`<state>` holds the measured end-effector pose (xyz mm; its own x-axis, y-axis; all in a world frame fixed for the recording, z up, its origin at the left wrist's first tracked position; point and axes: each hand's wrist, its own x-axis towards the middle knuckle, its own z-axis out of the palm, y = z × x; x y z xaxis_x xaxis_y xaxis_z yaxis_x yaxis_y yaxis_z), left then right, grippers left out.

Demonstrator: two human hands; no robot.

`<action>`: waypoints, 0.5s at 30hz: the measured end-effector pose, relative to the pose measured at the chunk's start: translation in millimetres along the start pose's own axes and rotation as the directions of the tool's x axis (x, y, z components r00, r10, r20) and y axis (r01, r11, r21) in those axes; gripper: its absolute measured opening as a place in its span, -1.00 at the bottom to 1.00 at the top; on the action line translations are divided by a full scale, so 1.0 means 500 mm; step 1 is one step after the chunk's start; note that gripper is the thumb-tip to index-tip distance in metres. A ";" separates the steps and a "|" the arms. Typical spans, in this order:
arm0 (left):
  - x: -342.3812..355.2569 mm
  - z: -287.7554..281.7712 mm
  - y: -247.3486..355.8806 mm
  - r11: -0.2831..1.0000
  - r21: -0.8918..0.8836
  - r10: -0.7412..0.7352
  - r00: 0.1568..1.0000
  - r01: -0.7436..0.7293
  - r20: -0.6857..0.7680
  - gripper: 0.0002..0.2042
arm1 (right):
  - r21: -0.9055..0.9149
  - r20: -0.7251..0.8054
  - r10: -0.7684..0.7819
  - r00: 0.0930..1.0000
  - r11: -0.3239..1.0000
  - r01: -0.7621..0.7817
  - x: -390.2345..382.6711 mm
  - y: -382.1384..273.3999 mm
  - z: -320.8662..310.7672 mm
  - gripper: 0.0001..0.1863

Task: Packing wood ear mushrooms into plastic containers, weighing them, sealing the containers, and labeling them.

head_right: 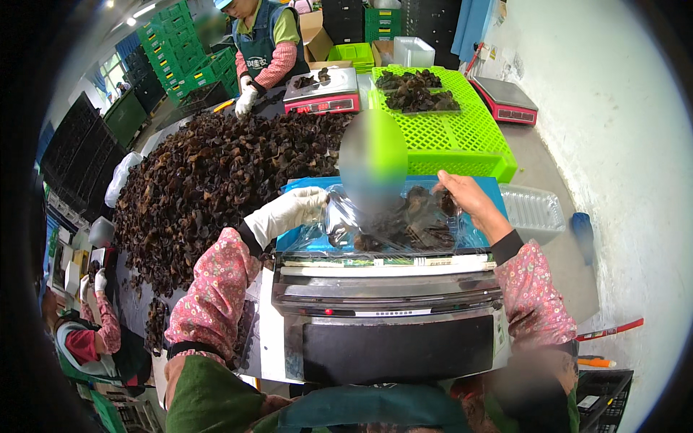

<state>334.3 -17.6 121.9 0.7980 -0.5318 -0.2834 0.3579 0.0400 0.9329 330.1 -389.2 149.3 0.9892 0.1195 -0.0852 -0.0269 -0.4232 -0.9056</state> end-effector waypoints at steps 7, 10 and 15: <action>-0.007 0.032 -0.003 0.912 0.329 0.268 0.963 -0.243 -0.033 -0.78 | -0.043 -0.021 0.198 0.980 0.979 -0.198 -0.019 0.022 -0.024 -0.41; -0.038 0.023 -0.026 0.805 0.513 0.388 0.919 -0.298 -0.075 -0.77 | 0.061 0.109 0.194 0.975 0.978 -0.201 -0.055 -0.004 -0.018 -0.41; -0.088 0.101 -0.006 0.956 0.271 0.164 0.973 -0.116 -0.164 -0.71 | 0.175 0.145 0.180 0.973 0.963 -0.204 -0.128 -0.004 0.002 -0.43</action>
<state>273.8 -37.3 142.9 0.9144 -0.3724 -0.1588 0.1184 -0.1291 0.9845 266.6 -395.2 156.0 0.9365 0.1706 -0.3064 -0.2534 -0.2751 -0.9274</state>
